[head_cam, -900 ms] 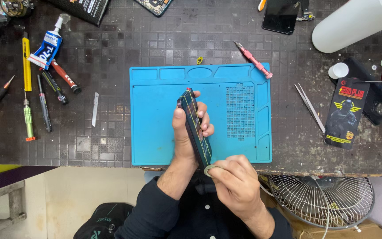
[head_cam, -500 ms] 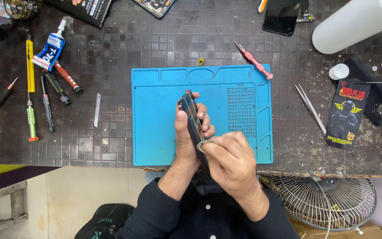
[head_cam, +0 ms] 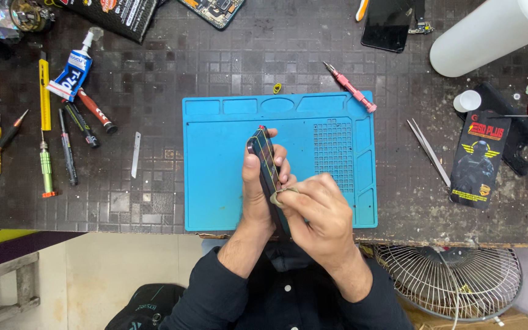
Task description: The person cleans a smartphone screen with a cloth and liquid, then removes a protective film and aligns a new screen protector using a rubber band. The person wipes the screen repeatedly and adjusts the protector's position before the clip ends.
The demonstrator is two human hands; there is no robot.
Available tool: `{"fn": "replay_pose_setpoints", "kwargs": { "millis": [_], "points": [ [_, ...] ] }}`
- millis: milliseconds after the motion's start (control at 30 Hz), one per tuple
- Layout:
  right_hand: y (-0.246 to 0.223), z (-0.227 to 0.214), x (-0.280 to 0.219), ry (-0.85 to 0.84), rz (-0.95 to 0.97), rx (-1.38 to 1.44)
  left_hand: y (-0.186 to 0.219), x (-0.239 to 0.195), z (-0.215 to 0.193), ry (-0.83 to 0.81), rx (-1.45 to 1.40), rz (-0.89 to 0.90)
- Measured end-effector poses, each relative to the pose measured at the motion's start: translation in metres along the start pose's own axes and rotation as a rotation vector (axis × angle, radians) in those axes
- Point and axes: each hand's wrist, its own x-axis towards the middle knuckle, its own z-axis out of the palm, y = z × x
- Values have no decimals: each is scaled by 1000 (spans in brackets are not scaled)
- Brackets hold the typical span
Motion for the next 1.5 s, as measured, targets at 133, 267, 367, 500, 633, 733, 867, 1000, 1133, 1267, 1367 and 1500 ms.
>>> {"fn": "replay_pose_setpoints", "kwargs": {
  "millis": [133,267,367,500,633,733,867,1000,1133,1267,1367,1500],
  "points": [
    [-6,0,-6,-34,0,21,1,1,-6,-12,-53,-60],
    [-21,-7,-24,-81,19,-18,0,0,-12,-57,-89,-101],
    [-24,-4,-25,-81,14,-44,1,2,-17,-92,-116,-94],
    [-20,5,-11,-42,-3,-72,1,4,-18,-115,-135,-101],
    [-18,14,10,-5,-34,-132,3,3,-17,-90,-120,-86],
    [-19,17,13,-7,-34,-159,1,3,-18,-73,-164,-85],
    [-28,11,1,-43,-9,-143,0,4,-21,-95,-207,-102],
    [-36,2,-13,-97,7,-176,0,2,-20,-122,-159,-89],
    [-35,6,-7,-52,30,-175,2,4,-17,-128,-114,-92],
    [-26,15,17,8,-7,-208,5,3,-15,-129,-48,-54],
    [-18,22,35,27,-46,-194,6,4,-14,-76,9,-18],
    [-16,23,36,12,-56,-143,7,3,-14,-57,19,-11]
  ]
}}
